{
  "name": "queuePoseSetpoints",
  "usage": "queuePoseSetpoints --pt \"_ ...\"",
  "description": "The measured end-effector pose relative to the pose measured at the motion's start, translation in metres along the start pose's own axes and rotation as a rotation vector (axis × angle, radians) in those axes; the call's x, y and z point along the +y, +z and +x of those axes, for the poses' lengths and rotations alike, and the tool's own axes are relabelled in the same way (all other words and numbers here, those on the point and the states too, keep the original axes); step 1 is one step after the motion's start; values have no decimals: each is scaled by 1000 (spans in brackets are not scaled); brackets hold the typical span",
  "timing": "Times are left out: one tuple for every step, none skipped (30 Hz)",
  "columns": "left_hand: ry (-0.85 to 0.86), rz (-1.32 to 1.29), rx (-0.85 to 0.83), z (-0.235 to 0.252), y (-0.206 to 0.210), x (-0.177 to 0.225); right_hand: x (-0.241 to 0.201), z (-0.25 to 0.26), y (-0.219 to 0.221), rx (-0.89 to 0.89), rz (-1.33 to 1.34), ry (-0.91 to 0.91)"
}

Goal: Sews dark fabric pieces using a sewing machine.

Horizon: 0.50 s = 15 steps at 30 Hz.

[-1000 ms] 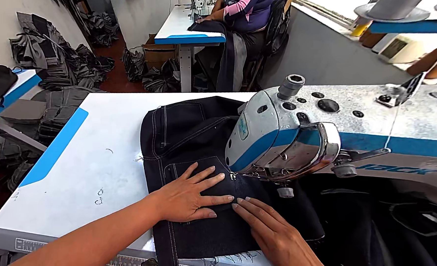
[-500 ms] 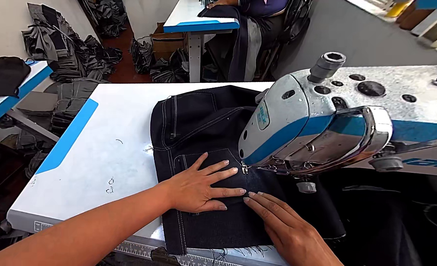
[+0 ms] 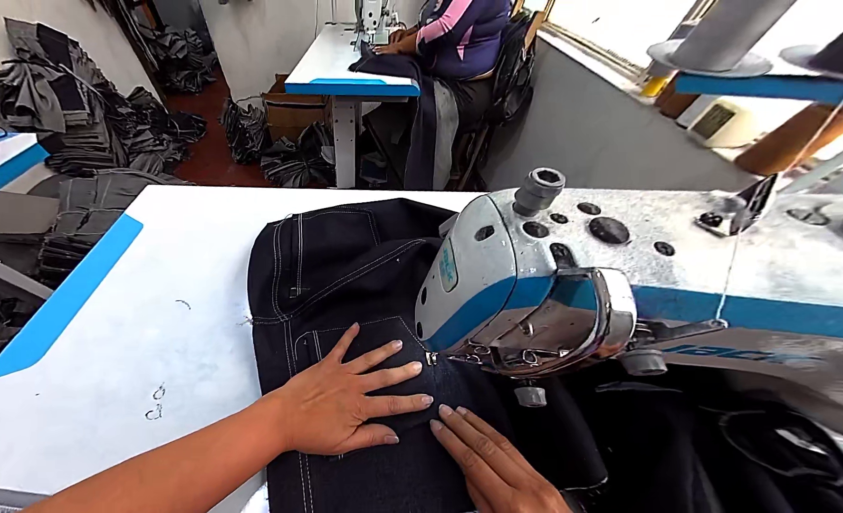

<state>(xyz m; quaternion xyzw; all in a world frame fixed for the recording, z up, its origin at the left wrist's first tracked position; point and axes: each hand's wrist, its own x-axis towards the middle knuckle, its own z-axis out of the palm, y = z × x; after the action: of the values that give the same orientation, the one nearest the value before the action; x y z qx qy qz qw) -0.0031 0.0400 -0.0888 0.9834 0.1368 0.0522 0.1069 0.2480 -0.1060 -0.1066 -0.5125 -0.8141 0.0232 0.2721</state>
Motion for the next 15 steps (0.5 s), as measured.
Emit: queuePoseSetpoints --pt "-7 -7 -7 -1 0 1 2 0 1 -6 4 -10" --pt "-10 -13 -13 -1 0 1 4 -1 1 -14 7 -25" --pt "-9 -17 -12 -1 0 2 6 -1 0 -25 11 -40" --pt "-9 -21 -9 -1 0 1 8 0 -1 -36 21 -55" --pt "-7 -23 -5 -1 0 1 10 0 -2 -46 33 -68" --pt "-6 -23 0 -1 0 0 11 0 -4 -57 42 -79" --pt "-5 -18 5 -1 1 0 12 -1 -4 -64 44 -86" --pt "-1 -11 9 -1 1 0 12 -1 -5 -67 43 -89" --pt "7 -4 15 -1 2 0 12 -1 -5 -72 39 -89" --pt "13 -2 25 -2 2 0 11 0 -6 -79 35 -89" --pt "16 -3 33 -2 2 0 11 0 -6 -86 32 -89" --pt "15 -7 35 -2 2 0 11 1 -7 -91 31 -88" --pt "14 -14 36 -2 1 0 11 1 -7 -94 30 -86" --pt "13 -19 38 -2 1 0 11 1 -7 -95 28 -86" --pt "10 -28 36 -1 1 0 11 1 -7 -95 24 -87"
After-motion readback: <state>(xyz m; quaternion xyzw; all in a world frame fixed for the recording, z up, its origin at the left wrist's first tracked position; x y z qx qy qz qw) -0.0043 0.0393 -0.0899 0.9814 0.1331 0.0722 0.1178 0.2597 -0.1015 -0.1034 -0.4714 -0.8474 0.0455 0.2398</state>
